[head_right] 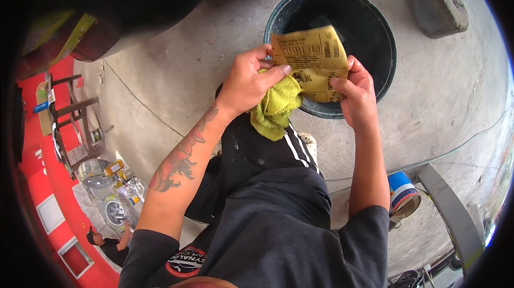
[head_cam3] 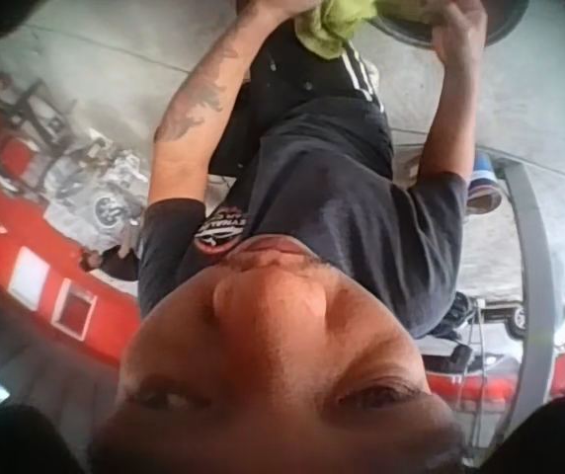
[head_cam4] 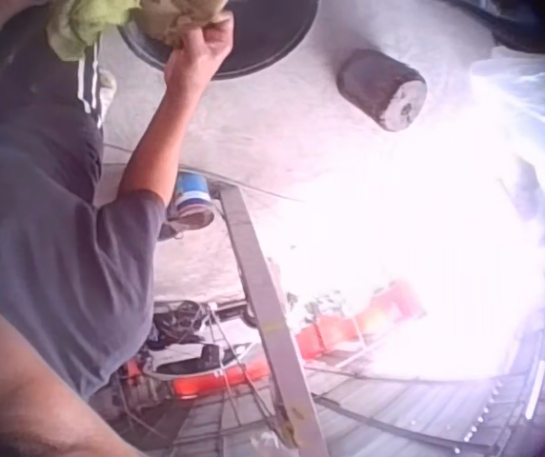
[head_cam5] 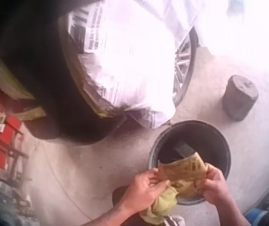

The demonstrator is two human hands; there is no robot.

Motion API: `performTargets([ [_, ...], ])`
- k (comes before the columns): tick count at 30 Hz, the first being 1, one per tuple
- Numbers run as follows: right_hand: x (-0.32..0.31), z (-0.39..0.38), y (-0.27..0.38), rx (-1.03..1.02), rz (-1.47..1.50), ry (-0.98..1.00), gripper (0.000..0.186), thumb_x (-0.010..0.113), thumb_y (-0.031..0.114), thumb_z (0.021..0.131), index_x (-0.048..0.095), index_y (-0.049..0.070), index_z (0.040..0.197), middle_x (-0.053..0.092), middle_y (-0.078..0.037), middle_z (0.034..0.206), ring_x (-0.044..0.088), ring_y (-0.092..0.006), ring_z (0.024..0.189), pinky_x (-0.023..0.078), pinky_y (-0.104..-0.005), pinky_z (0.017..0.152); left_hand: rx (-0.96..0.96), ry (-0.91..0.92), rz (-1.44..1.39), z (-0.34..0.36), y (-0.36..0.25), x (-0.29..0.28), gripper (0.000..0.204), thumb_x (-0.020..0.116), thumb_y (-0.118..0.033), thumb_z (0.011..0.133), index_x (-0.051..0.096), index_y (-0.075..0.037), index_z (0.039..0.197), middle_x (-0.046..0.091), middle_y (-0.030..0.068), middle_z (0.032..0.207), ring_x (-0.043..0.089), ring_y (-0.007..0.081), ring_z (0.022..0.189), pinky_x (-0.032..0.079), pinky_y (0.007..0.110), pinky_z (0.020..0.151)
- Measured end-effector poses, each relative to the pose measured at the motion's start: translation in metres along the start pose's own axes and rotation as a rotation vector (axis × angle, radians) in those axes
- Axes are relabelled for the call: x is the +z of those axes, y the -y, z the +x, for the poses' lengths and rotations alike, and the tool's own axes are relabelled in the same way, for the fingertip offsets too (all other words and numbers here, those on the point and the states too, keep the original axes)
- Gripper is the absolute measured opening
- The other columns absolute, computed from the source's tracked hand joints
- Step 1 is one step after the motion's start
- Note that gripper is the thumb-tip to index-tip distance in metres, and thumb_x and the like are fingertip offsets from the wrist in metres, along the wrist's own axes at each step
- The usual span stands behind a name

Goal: The person wets sandpaper in a bucket of water, sands the masked car panels with the sandpaper, and wipes the surfaces with a cloth.

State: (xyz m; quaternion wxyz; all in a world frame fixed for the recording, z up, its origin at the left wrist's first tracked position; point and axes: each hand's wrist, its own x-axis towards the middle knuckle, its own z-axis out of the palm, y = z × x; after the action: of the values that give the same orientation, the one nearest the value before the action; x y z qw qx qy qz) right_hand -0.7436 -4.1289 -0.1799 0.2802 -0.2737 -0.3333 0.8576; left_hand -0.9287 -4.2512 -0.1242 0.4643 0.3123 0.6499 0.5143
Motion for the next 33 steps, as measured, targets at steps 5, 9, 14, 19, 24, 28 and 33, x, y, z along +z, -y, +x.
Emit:
performTargets([
  [5,-0.004,-0.002,0.004,0.002,-0.242,-0.145,0.018,0.061,0.005,0.088,0.056,0.008,0.106,0.062,0.001,0.085,0.057,-0.0033,0.071,0.047,-0.0218,0.062,0.060,-0.092,0.018,-0.003,-0.010,0.014,0.026,0.060,-0.002,0.092,0.067,0.003,0.117,0.071,0.0060,0.093,0.064,0.0073,0.081,0.052,0.023,0.074],
  [9,-0.011,-0.001,-0.020,0.027,0.428,0.071,0.050,0.053,0.051,0.097,0.053,0.009,0.124,0.062,0.001,0.096,0.060,-0.0115,0.085,0.047,-0.0281,0.077,0.138,-0.182,-0.073,0.003,-0.010,0.023,0.029,0.056,-0.002,0.095,0.066,0.001,0.121,0.071,0.0045,0.096,0.063,0.0055,0.085,0.052,0.021,0.077],
  [14,0.011,-0.002,-0.023,0.023,0.137,0.032,0.045,0.061,0.039,0.095,0.054,0.008,0.126,0.064,-0.004,0.113,0.060,-0.0132,0.100,0.044,-0.0294,0.090,0.330,-0.156,0.511,0.003,-0.003,0.025,0.031,0.060,-0.003,0.082,0.074,-0.010,0.108,0.065,0.0221,0.115,0.067,0.0337,0.094,0.054,0.036,0.085],
  [19,0.001,0.062,-0.004,-0.319,-0.849,-0.155,0.023,0.067,0.010,0.087,0.058,0.002,0.107,0.069,-0.015,0.102,0.067,-0.0246,0.098,0.052,-0.0400,0.084,0.365,-0.185,0.651,-0.008,-0.009,0.008,0.049,0.064,-0.001,0.082,0.063,-0.014,0.129,0.064,0.0140,0.105,0.065,0.0279,0.097,0.052,0.034,0.086],
  [24,-0.037,0.133,-0.033,-0.077,-2.140,0.142,0.017,0.054,0.012,0.089,0.058,0.010,0.106,0.069,-0.018,0.097,0.069,-0.0361,0.090,0.055,-0.0480,0.074,0.398,-0.347,0.544,-0.045,-0.032,-0.047,0.035,0.063,0.003,0.085,0.067,-0.006,0.118,0.066,0.0078,0.100,0.065,0.0137,0.089,0.052,0.026,0.076],
  [28,-0.132,0.180,-0.143,0.203,-2.280,0.543,0.032,0.048,0.012,0.090,0.061,0.007,0.118,0.067,-0.018,0.108,0.069,-0.0333,0.096,0.057,-0.0439,0.080,0.342,-0.567,0.502,-0.094,-0.034,-0.103,0.026,0.063,0.002,0.087,0.069,-0.004,0.111,0.067,0.0058,0.092,0.063,0.0119,0.083,0.051,0.026,0.074],
  [33,-0.152,0.139,-0.173,0.080,-2.324,0.481,0.027,0.049,0.008,0.090,0.066,0.004,0.111,0.067,-0.023,0.112,0.066,-0.0405,0.104,0.056,-0.0450,0.084,0.213,-0.765,0.490,-0.164,0.002,-0.196,0.022,0.063,-0.001,0.088,0.069,0.000,0.110,0.068,0.0060,0.087,0.062,0.0112,0.081,0.051,0.026,0.076],
])
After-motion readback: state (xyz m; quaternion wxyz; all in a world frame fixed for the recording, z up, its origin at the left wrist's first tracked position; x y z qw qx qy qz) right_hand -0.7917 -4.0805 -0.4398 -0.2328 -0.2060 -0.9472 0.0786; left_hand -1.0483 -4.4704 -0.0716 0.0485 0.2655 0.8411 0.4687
